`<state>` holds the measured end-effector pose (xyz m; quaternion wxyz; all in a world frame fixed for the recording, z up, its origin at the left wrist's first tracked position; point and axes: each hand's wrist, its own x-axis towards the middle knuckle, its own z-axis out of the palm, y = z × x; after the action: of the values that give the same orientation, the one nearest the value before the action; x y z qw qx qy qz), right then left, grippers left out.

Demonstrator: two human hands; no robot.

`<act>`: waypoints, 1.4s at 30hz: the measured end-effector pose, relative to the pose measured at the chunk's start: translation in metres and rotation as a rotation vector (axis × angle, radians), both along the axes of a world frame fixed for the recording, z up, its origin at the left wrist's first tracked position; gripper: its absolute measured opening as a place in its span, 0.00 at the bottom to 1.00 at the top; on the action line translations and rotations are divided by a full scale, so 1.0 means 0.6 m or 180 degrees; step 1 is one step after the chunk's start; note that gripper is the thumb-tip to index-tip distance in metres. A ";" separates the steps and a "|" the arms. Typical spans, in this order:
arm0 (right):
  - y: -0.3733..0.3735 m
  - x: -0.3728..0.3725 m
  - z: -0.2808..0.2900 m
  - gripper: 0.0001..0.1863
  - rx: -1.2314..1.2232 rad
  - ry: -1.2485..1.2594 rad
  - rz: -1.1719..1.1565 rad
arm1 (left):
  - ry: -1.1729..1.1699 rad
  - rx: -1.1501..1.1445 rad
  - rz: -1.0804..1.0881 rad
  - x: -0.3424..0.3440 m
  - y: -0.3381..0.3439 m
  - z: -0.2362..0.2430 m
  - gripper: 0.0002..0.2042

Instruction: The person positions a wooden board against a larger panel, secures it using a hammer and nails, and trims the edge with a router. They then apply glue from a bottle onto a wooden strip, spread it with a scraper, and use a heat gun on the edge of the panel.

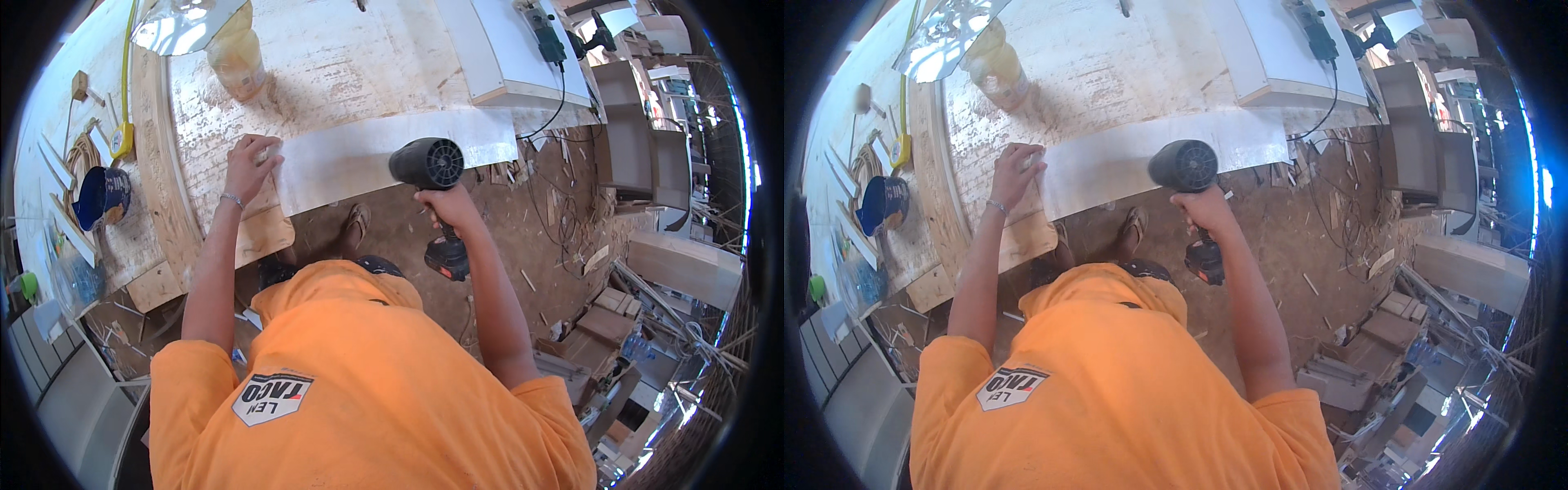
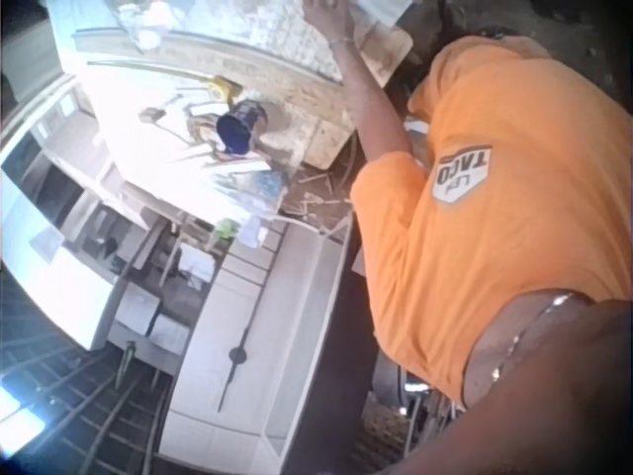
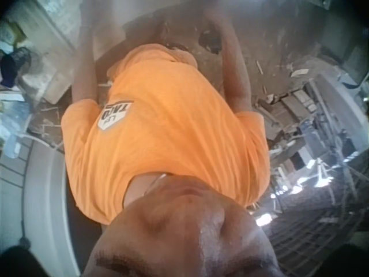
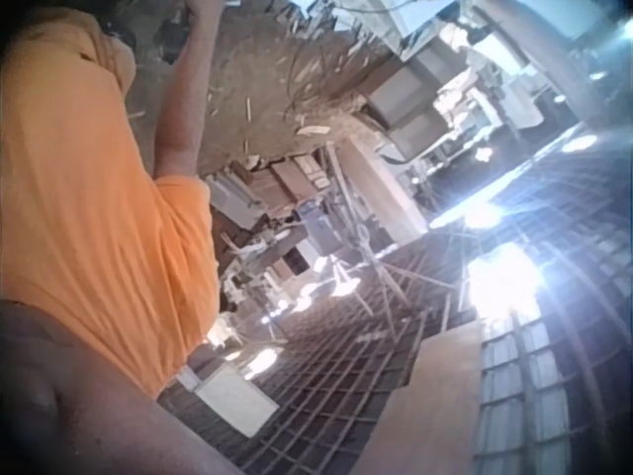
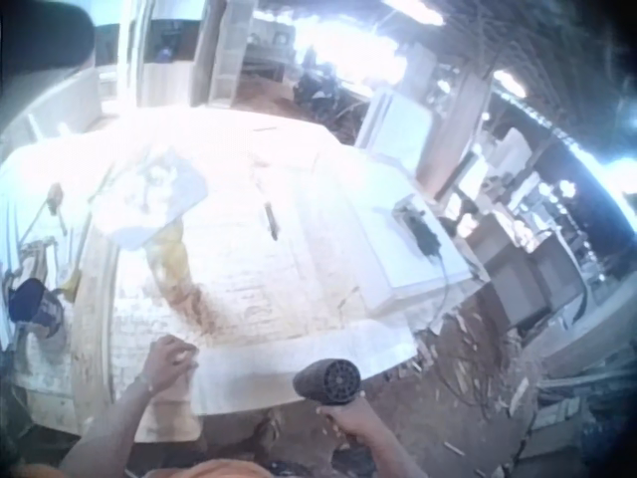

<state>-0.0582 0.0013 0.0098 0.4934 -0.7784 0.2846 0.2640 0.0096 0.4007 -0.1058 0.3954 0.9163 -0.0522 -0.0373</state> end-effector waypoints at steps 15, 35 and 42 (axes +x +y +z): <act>-0.212 0.029 -0.040 0.06 -0.0263 -0.0271 -0.1117 | -0.0070 -0.0235 0.0030 0.001 -0.003 0.007 0.17; 0.208 -0.047 0.092 0.23 0.0968 -0.0753 0.1832 | -0.0307 -0.0266 -0.0201 0.008 0.030 -0.010 0.19; 0.351 -0.010 0.083 0.18 0.1292 -0.1259 0.2056 | -0.0591 -0.1172 0.0897 -0.079 0.111 0.013 0.12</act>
<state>-0.0643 0.2118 0.0598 0.5737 -0.7502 -0.1315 0.3013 -0.0375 0.4673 -0.0982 0.5505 0.8265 0.0340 0.1127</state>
